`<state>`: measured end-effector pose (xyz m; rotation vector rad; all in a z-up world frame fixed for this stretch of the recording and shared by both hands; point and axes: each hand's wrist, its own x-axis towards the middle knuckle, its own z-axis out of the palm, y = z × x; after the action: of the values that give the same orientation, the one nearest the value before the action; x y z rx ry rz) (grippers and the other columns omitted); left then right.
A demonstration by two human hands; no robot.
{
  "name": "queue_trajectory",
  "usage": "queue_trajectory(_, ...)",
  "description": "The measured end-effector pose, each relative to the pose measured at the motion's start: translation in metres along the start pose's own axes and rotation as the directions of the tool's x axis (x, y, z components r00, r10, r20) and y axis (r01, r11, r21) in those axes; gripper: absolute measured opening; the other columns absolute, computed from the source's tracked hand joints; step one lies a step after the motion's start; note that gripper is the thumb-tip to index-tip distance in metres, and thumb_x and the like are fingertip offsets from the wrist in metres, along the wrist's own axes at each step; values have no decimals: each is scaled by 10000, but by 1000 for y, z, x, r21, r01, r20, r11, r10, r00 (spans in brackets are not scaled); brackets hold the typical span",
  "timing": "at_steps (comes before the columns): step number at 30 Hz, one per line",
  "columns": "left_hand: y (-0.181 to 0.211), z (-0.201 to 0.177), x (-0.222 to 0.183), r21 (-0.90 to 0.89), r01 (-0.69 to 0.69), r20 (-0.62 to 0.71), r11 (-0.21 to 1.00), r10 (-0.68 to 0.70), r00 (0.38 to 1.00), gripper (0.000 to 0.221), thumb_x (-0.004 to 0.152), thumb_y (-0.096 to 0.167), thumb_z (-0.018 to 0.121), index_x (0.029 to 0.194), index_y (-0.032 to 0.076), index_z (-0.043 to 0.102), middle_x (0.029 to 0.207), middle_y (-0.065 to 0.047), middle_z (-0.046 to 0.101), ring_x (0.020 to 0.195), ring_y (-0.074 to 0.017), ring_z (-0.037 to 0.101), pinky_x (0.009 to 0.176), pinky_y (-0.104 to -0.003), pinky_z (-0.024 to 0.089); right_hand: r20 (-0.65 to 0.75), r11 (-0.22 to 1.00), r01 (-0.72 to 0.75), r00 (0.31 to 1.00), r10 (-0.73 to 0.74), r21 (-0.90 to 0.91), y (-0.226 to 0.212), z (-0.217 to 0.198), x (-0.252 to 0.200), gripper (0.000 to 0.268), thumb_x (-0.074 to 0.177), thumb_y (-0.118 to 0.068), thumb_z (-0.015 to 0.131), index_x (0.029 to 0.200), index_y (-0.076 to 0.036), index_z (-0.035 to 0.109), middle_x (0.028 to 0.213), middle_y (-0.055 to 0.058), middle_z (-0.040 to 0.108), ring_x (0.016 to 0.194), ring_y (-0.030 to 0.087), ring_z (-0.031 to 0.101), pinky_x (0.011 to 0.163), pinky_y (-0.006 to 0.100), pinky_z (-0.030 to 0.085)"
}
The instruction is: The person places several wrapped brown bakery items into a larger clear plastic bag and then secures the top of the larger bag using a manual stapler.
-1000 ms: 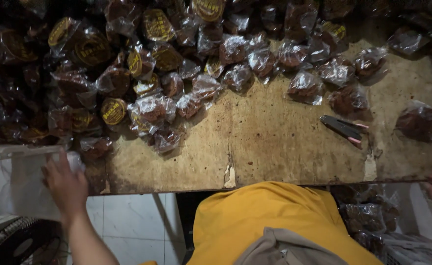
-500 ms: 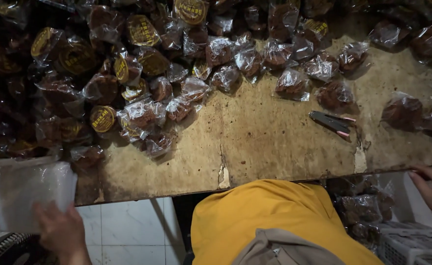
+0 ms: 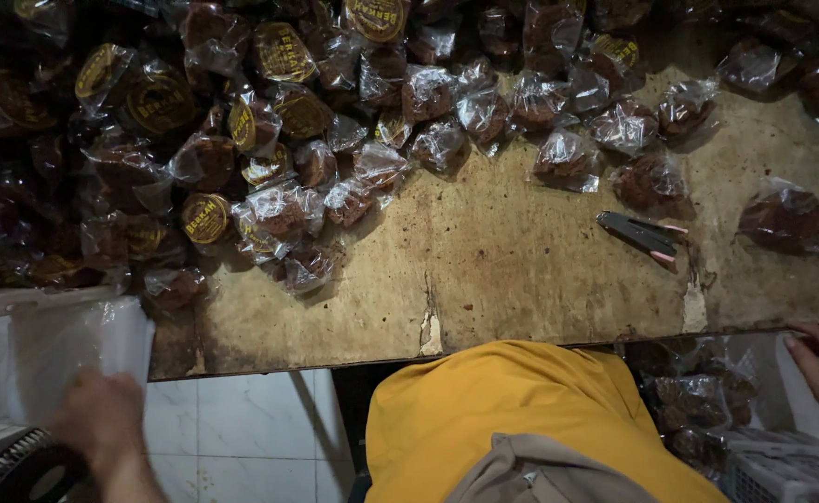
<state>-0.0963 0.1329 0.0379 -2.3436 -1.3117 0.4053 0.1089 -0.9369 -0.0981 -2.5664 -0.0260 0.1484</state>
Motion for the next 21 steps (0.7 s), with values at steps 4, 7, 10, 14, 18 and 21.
queue_trajectory(4, -3, 28, 17, 301, -37, -545, 953, 204, 813, 245, 1230, 418, 585, 1096, 238, 685, 1109, 4, 646, 679, -205, 636, 611, -398, 492, 3, 998, 29, 1000, -29, -63, -6, -8, -1, 334, 1075, -35, 664, 1397, 49, 694, 1108, 203, 700, 950, 281, 660, 930, 362, 504)
queue_trajectory(7, -6, -11, 8, 419, -81, -590, 904, 339, 733, 136, 926, 401, 805, 968, 283, 752, 1370, 62, 698, 1063, -162, 605, 795, -319, 394, 29, 999, -21, 999, 22, -31, -5, -14, 0, 294, 1089, -53, 646, 1361, 34, 719, 1200, 187, 719, 1014, 284, 647, 993, 373, 478)
queue_trajectory(10, -16, -41, -3, 347, -206, -744, 915, 402, 533, 41, 869, 145, 715, 909, 135, 720, 1408, 4, 770, 1114, -242, 614, 800, -322, 400, 7, 998, 7, 1000, -7, -58, 3, -12, 5, 235, 1131, -89, 676, 1326, 17, 750, 1044, 155, 722, 955, 228, 643, 968, 331, 491)
queue_trajectory(14, -41, -24, 12, -154, -355, -843, 922, 64, 534, 318, 1032, 10, 909, 1298, -40, 742, 1268, -223, 624, 1072, -366, 584, 925, -413, 480, -6, 997, 78, 997, -78, 6, 12, -7, 18, 266, 1117, -63, 676, 1360, 35, 719, 1063, 154, 714, 954, 224, 635, 972, 326, 486)
queue_trajectory(18, -23, -60, -13, -566, -564, -739, 601, -67, 670, 295, 1069, -240, 572, 1331, -210, 440, 1248, -405, 515, 989, -500, 521, 922, -563, 400, -37, 996, 86, 996, -85, 10, 3, -8, 23, 281, 1132, -47, 671, 1382, 76, 706, 1226, 212, 692, 1118, 278, 627, 1087, 364, 467)
queue_trajectory(21, -33, 25, 27, -84, -599, -555, 796, 462, 692, 167, 942, -23, 512, 788, -2, 573, 833, -172, 570, 751, -388, 546, 662, -500, 381, 15, 998, 58, 998, -58, -12, -29, -15, 27, 291, 1148, -114, 652, 1354, 82, 716, 1208, 227, 703, 1171, 295, 641, 1066, 375, 464)
